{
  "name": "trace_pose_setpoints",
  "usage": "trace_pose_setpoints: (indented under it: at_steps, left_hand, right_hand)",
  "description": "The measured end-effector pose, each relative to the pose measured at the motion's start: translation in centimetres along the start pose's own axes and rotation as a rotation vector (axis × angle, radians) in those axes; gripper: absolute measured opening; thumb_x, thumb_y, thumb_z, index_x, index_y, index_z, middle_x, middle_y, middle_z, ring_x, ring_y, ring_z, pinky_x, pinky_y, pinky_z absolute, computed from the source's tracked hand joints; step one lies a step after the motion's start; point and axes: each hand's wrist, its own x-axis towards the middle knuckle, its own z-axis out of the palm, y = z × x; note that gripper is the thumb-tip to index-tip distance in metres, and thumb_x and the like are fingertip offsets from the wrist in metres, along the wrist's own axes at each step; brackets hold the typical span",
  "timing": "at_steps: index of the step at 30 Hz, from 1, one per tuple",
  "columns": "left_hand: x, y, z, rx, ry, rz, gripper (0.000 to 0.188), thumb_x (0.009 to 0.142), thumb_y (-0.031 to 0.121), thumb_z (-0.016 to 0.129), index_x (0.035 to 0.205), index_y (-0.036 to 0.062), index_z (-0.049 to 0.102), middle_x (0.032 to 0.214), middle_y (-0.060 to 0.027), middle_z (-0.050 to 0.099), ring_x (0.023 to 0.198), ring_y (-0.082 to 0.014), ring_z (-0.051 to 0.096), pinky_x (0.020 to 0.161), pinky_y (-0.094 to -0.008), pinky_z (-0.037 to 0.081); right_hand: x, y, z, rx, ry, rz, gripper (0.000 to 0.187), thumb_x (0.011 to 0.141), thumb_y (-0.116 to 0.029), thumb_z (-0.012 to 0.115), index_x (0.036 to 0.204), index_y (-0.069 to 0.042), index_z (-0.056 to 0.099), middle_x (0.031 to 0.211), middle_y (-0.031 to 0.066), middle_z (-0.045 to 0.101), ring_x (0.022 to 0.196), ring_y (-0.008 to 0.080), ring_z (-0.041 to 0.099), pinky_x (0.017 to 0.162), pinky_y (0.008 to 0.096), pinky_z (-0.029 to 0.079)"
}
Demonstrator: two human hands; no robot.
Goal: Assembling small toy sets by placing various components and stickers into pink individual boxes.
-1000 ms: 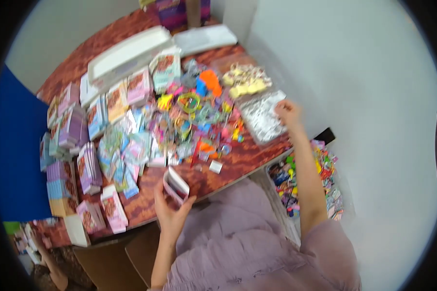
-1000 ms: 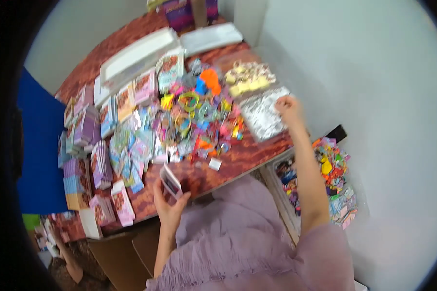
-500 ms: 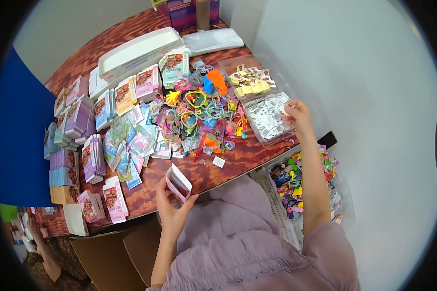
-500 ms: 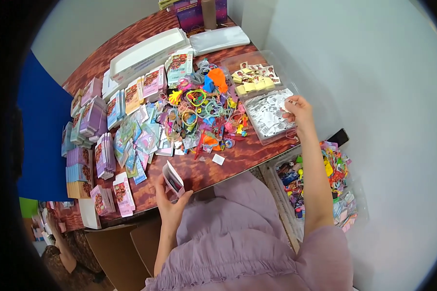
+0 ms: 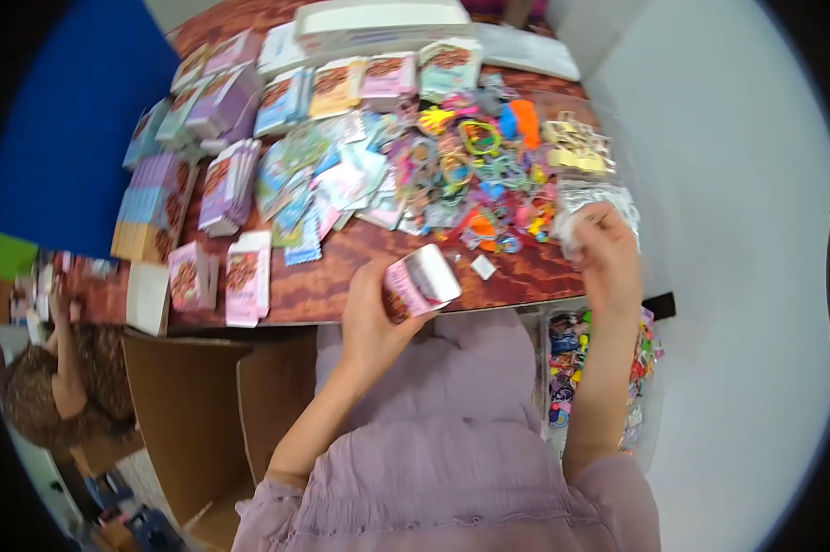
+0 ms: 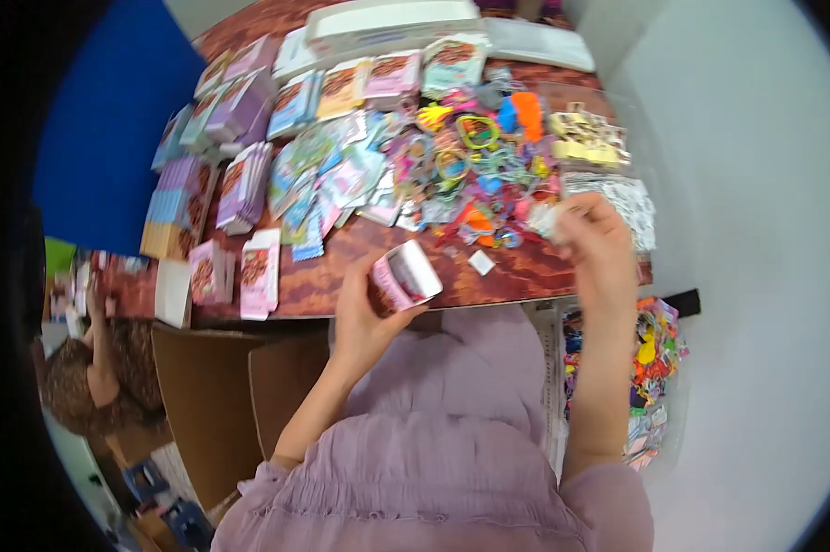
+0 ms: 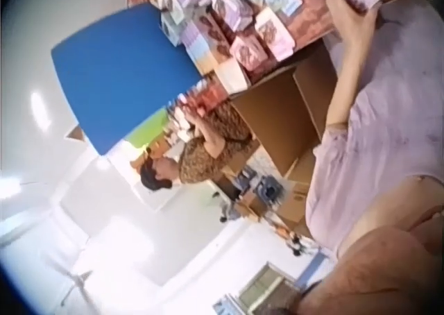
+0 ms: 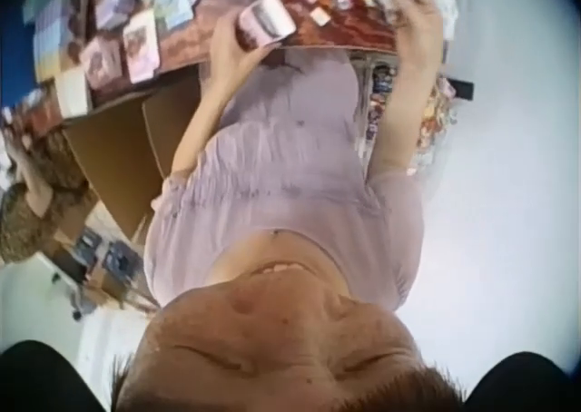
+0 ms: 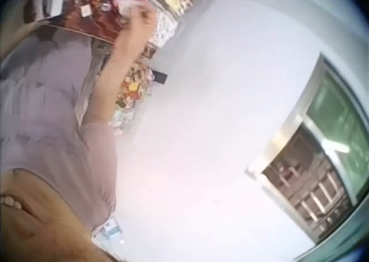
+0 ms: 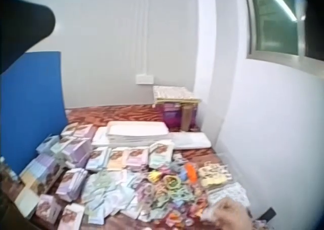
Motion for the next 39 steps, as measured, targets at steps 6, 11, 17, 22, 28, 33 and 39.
trace_pose_setpoints:
  at_steps: [6,11,17,22,28,33,39]
  left_hand:
    - [-0.4,-0.4,0.0,0.038,0.11,0.004,0.072,0.065,0.012,0.088,0.125,0.002,0.049,0.117,-0.0163,0.057,0.108,-0.0351,0.056,0.089,-0.0425,0.049]
    - [-0.9,-0.5,-0.3,0.094,0.148,0.024,0.073,0.064,0.01,0.087,0.126,0.003,0.05,0.118,-0.0164,0.058,0.109,-0.0351,0.057,0.088,-0.0433,0.049]
    - [-1.2,-1.4,-0.6,-0.009,0.182,-0.04,0.071,0.066,0.014,0.088,0.126,0.0032,0.051,0.116,-0.0161,0.059,0.104,-0.0339,0.059,0.087,-0.0422,0.05]
    - [-1.7,-2.6,-0.9,-0.162,0.181,-0.199,0.072,0.067,0.017,0.089,0.126,0.0016,0.05,0.114,-0.0147,0.059,0.103,-0.0302,0.061,0.088,-0.0392,0.05]
    - [-1.3,-1.2,-1.3,-0.207,0.075,-0.197,0.071,0.069,0.015,0.088,0.127,0.0019,0.05,0.115,-0.0126,0.059,0.1,-0.0253,0.063,0.086,-0.0369,0.051]
    - [-1.8,-1.7,-1.0,-0.279,0.089,-0.239,0.07,0.069,0.012,0.088,0.128,0.0025,0.05,0.114,-0.0085,0.058,0.102,-0.019,0.06,0.086,-0.031,0.05]
    - [-2.3,-1.6,-1.8,-0.287,0.085,-0.21,0.071,0.071,0.007,0.086,0.13,0.0011,0.047,0.119,-0.0099,0.055,0.105,-0.0191,0.058,0.087,-0.0317,0.051]
  right_hand:
    - [-4.2,4.6,13.5,-0.628,0.058,-0.383,0.019,0.082,0.002,0.068,0.099,-0.004,0.063,0.088,0.009,0.065,0.077,0.0214,0.064,0.066,0.0322,0.051]
    - [-4.0,5.7,15.5,-0.914,-0.005,-0.586,0.017,0.08,0.002,0.069,0.097,-0.002,0.065,0.088,0.0127,0.065,0.078,0.029,0.065,0.067,0.0349,0.05]
    - [-4.6,4.4,14.0,-0.642,-0.158,-0.283,0.015,0.083,0.006,0.067,0.097,0.001,0.066,0.086,0.0093,0.063,0.074,0.0178,0.062,0.065,0.0287,0.049]
    - [-3.9,9.5,6.3,-0.907,0.098,-0.319,0.009,0.083,0.003,0.069,0.091,0.002,0.067,0.088,0.0084,0.061,0.072,0.0162,0.06,0.064,0.0284,0.047]
    - [-2.9,13.1,5.6,-1.14,0.226,-0.303,0.013,0.079,-0.005,0.074,0.085,-0.004,0.063,0.088,0.0088,0.055,0.089,0.0302,0.057,0.072,0.042,0.048]
    - [-3.0,13.1,5.7,-1.216,0.171,-0.357,0.015,0.076,-0.005,0.074,0.082,-0.005,0.06,0.09,0.0109,0.055,0.091,0.0326,0.056,0.074,0.0439,0.048]
    - [-1.7,5.0,2.6,-0.966,0.498,-0.411,0.008,0.093,-0.009,0.062,0.091,-0.001,0.062,0.077,0.0065,0.061,0.067,0.0144,0.055,0.063,0.0302,0.046]
